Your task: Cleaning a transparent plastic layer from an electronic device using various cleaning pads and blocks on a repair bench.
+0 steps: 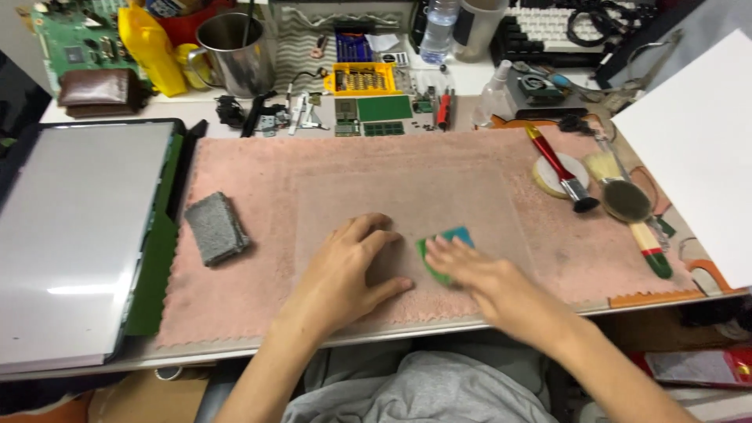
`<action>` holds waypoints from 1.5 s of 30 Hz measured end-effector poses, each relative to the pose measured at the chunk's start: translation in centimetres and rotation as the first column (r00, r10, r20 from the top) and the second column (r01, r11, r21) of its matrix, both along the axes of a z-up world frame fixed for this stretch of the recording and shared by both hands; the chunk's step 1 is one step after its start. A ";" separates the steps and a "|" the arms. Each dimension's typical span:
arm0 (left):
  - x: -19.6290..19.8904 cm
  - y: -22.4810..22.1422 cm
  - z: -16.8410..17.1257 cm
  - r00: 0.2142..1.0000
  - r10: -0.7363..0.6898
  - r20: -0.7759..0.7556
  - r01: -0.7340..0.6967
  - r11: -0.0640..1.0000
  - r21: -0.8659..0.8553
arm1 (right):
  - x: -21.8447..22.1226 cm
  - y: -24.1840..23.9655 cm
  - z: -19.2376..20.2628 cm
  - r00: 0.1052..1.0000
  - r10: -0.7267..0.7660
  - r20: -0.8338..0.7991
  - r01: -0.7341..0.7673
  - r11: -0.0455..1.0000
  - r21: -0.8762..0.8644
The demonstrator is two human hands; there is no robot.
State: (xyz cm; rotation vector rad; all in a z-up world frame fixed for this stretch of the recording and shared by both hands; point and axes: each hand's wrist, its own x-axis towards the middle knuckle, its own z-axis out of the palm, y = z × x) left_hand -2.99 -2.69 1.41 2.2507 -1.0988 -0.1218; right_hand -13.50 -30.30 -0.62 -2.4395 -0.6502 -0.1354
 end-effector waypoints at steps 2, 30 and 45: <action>0.3 0.0 -1.8 0.998 -0.021 0.056 0.024 0.999 -0.045 | -2.4 0.0 0.2 0.996 0.019 -0.087 -0.019 1.000 0.005; -1.4 -1.5 -2.0 0.994 0.098 0.038 -0.096 0.994 -0.041 | 5.8 -4.2 0.5 0.892 -0.361 -0.272 0.309 0.927 -0.215; -1.9 -2.0 -1.2 0.989 0.145 -0.010 -0.145 0.989 -0.005 | -3.2 -6.2 2.3 0.936 -0.249 -0.249 0.264 0.964 0.030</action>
